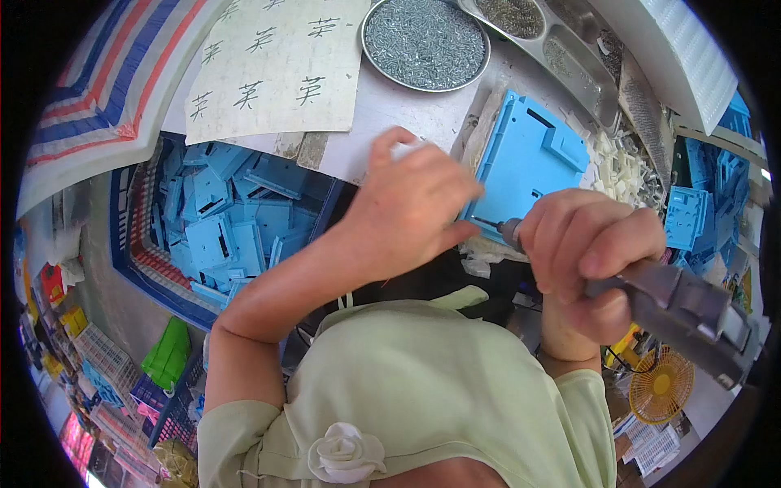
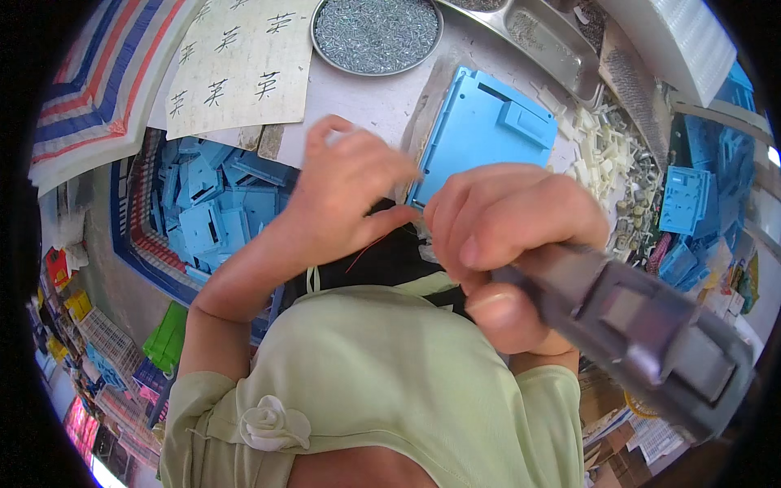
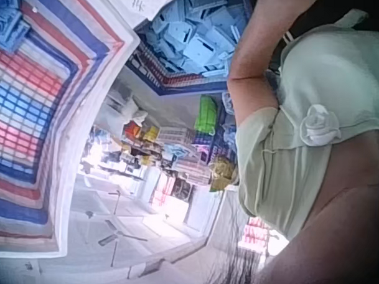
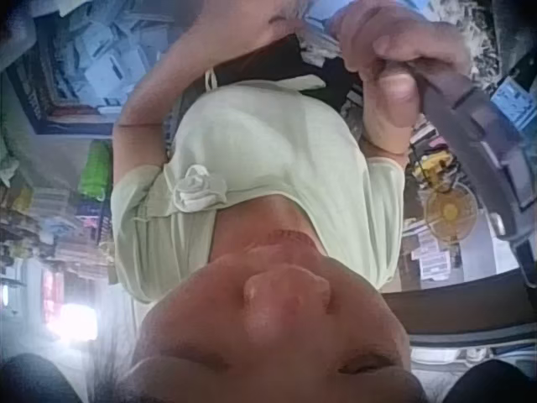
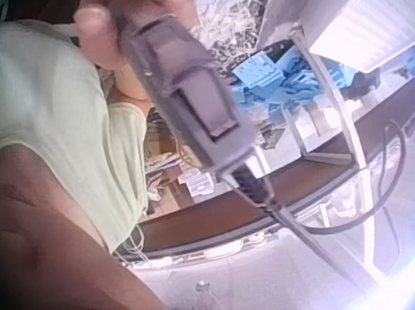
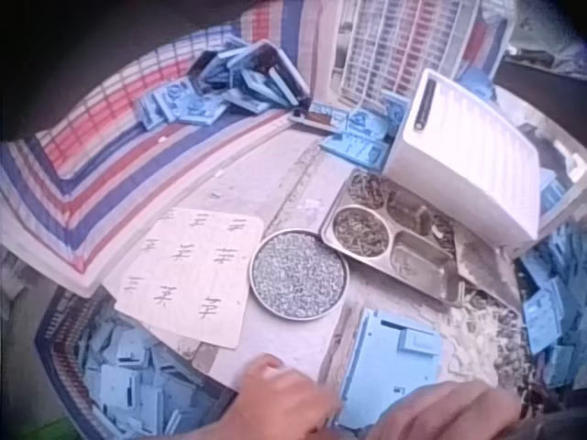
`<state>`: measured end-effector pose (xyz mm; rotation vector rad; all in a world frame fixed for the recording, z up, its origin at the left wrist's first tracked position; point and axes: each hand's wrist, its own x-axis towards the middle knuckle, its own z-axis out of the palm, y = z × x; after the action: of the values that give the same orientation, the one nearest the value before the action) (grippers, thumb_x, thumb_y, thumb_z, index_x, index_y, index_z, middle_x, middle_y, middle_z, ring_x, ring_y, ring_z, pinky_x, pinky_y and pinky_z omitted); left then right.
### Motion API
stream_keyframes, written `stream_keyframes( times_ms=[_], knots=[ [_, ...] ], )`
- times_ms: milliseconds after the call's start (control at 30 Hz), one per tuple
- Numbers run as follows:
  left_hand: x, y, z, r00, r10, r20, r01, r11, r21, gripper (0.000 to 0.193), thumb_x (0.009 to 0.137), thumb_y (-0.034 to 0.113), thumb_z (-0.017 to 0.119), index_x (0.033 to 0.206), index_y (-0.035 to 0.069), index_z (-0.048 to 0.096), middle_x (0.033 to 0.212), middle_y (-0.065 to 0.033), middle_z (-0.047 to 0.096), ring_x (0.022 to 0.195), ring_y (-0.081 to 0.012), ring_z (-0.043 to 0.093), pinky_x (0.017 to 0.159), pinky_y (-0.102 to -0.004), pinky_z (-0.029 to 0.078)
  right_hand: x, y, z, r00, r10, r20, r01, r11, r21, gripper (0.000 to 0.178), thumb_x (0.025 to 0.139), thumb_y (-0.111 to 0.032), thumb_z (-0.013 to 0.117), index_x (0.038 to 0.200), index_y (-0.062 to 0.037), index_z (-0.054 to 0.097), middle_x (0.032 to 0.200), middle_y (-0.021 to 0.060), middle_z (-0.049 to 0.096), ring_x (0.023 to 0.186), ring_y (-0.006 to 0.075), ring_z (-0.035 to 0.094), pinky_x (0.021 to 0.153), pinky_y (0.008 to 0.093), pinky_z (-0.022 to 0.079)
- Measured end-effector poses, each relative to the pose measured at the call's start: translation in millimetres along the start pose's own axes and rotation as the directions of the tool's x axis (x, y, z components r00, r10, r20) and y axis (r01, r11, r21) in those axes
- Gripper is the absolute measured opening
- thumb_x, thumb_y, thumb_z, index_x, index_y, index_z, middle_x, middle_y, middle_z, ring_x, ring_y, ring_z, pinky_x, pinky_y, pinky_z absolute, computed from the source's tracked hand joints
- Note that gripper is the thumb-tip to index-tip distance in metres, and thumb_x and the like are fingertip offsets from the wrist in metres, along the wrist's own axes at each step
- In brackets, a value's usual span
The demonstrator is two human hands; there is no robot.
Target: Assembling, soldering, and screwing components into a blue plastic electronic device casing.
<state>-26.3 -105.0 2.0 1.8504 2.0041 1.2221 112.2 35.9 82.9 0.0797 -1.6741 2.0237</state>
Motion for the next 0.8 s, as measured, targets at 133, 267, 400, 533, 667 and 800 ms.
stream_keyframes(
  times_ms=[133,267,400,533,667,800],
  knots=[
    [0.3,-17.8,-26.9,0.990,-0.077,-0.118,0.080,0.997,0.020,0.057,0.070,0.008,0.071,0.127,0.007,0.062,0.123,-0.0073,0.064,0.108,-0.0262,0.059,0.100,-0.0413,0.037,-10.8,13.4,3.0,0.999,-0.030,0.035,0.030,0.999,-0.020,0.022,0.082,-0.008,0.076,0.090,-0.0010,0.057,0.062,0.0070,0.055,0.051,0.0214,0.054,0.049,0.0358,0.046],
    [-6.3,-18.7,-21.1,0.986,-0.110,-0.124,0.109,0.994,-0.014,0.054,0.069,0.000,0.060,0.123,0.007,0.064,0.111,-0.0075,0.068,0.101,-0.0285,0.060,0.100,-0.0402,0.038,-14.7,22.8,14.2,0.997,-0.060,0.051,0.067,0.986,-0.155,0.018,0.076,0.001,0.074,0.084,0.0004,0.058,0.060,0.0075,0.056,0.049,0.0220,0.056,0.047,0.0337,0.047],
    [5.0,-17.7,-6.5,0.981,-0.052,-0.188,0.056,0.998,0.014,0.049,0.070,-0.005,0.059,0.116,0.007,0.067,0.105,-0.0078,0.068,0.096,-0.0297,0.061,0.094,-0.0413,0.042,-18.6,24.2,16.6,0.999,-0.053,-0.005,0.050,0.968,-0.245,0.024,0.090,-0.021,0.073,0.089,-0.0063,0.054,0.058,0.0017,0.053,0.046,0.0167,0.051,0.046,0.0320,0.043],
    [34.2,-4.4,19.6,0.989,0.110,-0.096,-0.120,0.987,-0.104,0.041,0.073,-0.003,0.064,0.112,0.007,0.068,0.107,-0.0082,0.068,0.094,-0.0301,0.061,0.085,-0.0424,0.047,-19.8,-10.0,-21.3,0.989,-0.144,-0.033,0.136,0.973,-0.189,0.022,0.094,-0.026,0.069,0.100,-0.0075,0.059,0.059,-0.0008,0.054,0.050,0.0148,0.051,0.050,0.0327,0.042],
    [54.0,29.6,46.3,0.966,0.247,0.070,-0.230,0.953,-0.196,0.035,0.075,0.001,0.070,0.109,0.006,0.070,0.112,-0.0084,0.068,0.095,-0.0289,0.061,0.080,-0.0423,0.048,-41.3,-45.3,-75.9,0.938,-0.297,-0.176,0.250,0.936,-0.249,0.025,0.097,-0.024,0.064,0.111,-0.0043,0.057,0.061,-0.0009,0.051,0.052,0.0143,0.047,0.051,0.0311,0.038],
    [60.7,32.4,63.2,0.953,0.253,0.169,-0.246,0.967,-0.059,0.034,0.076,0.007,0.074,0.110,0.006,0.072,0.120,-0.0061,0.068,0.095,-0.0255,0.060,0.082,-0.0396,0.046,-50.6,-15.4,-106.0,0.873,-0.299,-0.386,0.228,0.949,-0.219,0.018,0.095,-0.013,0.063,0.106,-0.0012,0.055,0.062,0.0022,0.049,0.052,0.0126,0.046,0.049,0.0294,0.038]
  ],
)
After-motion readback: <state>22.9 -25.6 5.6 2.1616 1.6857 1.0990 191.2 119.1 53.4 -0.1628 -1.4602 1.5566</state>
